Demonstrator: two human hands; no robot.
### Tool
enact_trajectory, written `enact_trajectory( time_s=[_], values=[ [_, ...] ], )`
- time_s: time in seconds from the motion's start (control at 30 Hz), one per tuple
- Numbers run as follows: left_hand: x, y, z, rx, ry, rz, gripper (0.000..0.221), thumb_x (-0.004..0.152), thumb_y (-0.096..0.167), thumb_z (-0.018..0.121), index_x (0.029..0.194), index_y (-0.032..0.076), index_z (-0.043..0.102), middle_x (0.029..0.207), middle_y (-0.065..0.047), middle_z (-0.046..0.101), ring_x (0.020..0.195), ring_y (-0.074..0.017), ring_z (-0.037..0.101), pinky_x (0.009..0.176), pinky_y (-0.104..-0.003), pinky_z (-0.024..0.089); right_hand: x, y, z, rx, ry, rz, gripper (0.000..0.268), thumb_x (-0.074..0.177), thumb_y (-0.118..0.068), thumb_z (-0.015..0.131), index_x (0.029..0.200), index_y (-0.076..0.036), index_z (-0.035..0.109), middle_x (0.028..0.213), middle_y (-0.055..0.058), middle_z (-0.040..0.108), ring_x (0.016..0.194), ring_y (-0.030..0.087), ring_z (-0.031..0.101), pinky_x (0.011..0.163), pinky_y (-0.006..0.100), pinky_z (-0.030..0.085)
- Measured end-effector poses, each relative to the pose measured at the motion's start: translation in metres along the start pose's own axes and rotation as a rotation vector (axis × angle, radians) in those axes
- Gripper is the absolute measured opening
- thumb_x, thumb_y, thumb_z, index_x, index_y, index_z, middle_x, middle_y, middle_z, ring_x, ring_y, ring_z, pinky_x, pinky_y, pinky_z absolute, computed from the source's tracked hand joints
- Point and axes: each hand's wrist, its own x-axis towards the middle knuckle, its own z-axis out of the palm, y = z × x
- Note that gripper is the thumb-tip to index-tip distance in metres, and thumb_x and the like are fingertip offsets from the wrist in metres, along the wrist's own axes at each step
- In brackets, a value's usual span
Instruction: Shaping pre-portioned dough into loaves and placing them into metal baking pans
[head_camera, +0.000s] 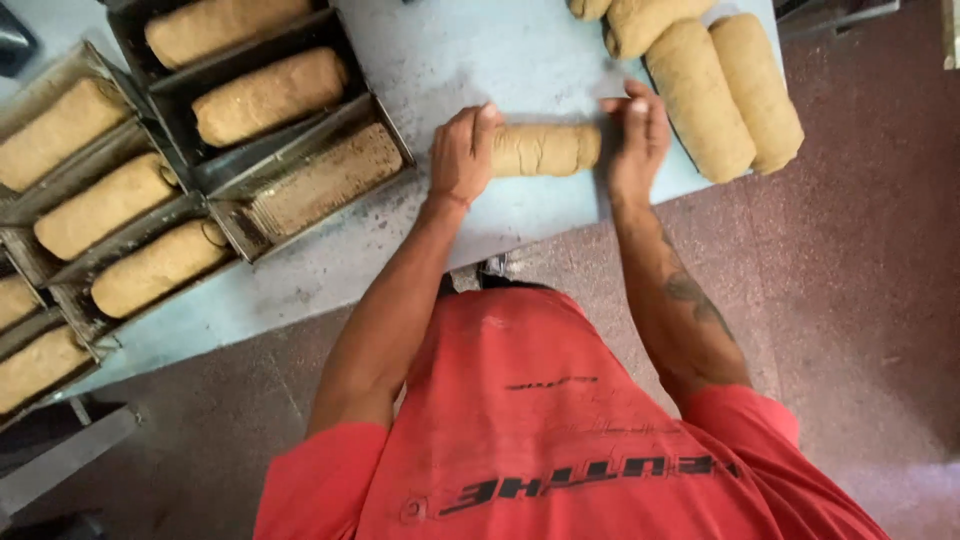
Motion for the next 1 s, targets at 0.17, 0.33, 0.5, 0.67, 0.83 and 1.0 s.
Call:
enact_trajectory(
  time_s=[0.17, 0.33, 0.5, 0.67, 0.83, 1.0],
  values=[
    [0.01, -0.025, 0.018, 0.127, -0.163, 0.219, 0.046, 0.122, 0.032, 0.048, 0.141, 0.001, 0.076, 0.139, -0.022, 0.079, 0.124, -0.0383, 0.076, 0.113, -0.051, 0.058, -0.016, 0.012, 0.032, -0.137, -0.212, -0.023, 0.047, 0.124, -0.043, 0.051, 0.158, -0.012, 0.063, 0.139, 0.013, 0.078, 0.128, 0.025, 0.073, 0.111, 0.042, 0.059],
    [0.019, 0.005, 0.004, 0.462, -0.274, 0.388, 0.04, 0.121, 0.028, 0.049, 0.091, 0.008, 0.066, 0.078, -0.014, 0.072, 0.063, -0.0397, 0.067, 0.064, -0.059, 0.052, 0.029, -0.005, 0.02, -0.732, -0.668, -0.27, 0.048, 0.127, -0.034, 0.052, 0.145, 0.004, 0.075, 0.156, 0.03, 0.067, 0.146, 0.045, 0.062, 0.127, 0.054, 0.043],
    [-0.085, -0.008, -0.006, 0.663, -0.314, 0.701, 0.07, 0.11, 0.042, 0.061, 0.167, 0.002, 0.059, 0.172, -0.028, 0.054, 0.151, -0.0491, 0.06, 0.126, -0.063, 0.045, -0.058, -0.09, -0.012, -1.432, -1.299, -0.478, 0.08, 0.115, -0.024, 0.046, 0.188, -0.015, 0.013, 0.191, 0.024, 0.022, 0.178, 0.046, 0.014, 0.139, 0.077, 0.0],
    [-0.017, -0.037, 0.008, 0.692, -0.497, 0.515, 0.063, 0.113, 0.049, 0.063, 0.161, 0.008, 0.064, 0.179, -0.023, 0.047, 0.163, -0.046, 0.045, 0.125, -0.077, 0.032, 0.006, 0.012, -0.02, -1.41, -1.224, -0.465, 0.091, 0.116, -0.075, 0.039, 0.18, -0.01, 0.043, 0.185, 0.025, 0.036, 0.174, 0.05, 0.025, 0.133, 0.08, 0.011],
    [0.093, -0.095, 0.045, 0.628, -0.392, 0.44, 0.019, 0.101, 0.042, 0.067, 0.101, 0.03, 0.082, 0.131, -0.007, 0.07, 0.126, -0.0376, 0.066, 0.094, -0.086, 0.038, 0.102, 0.029, 0.014, -1.199, -0.907, -0.426, 0.058, 0.123, -0.057, 0.061, 0.159, -0.013, 0.072, 0.168, 0.03, 0.053, 0.147, 0.054, 0.052, 0.101, 0.083, 0.045],
    [0.105, -0.119, 0.046, 0.375, -0.342, 0.5, 0.048, 0.125, 0.042, 0.055, 0.122, 0.008, 0.089, 0.159, -0.024, 0.067, 0.14, -0.0521, 0.062, 0.109, -0.073, 0.046, 0.108, 0.026, 0.026, -1.071, -0.84, -0.356, 0.044, 0.121, -0.04, 0.066, 0.142, -0.004, 0.08, 0.152, 0.025, 0.074, 0.131, 0.057, 0.068, 0.099, 0.072, 0.049]
  ],
)
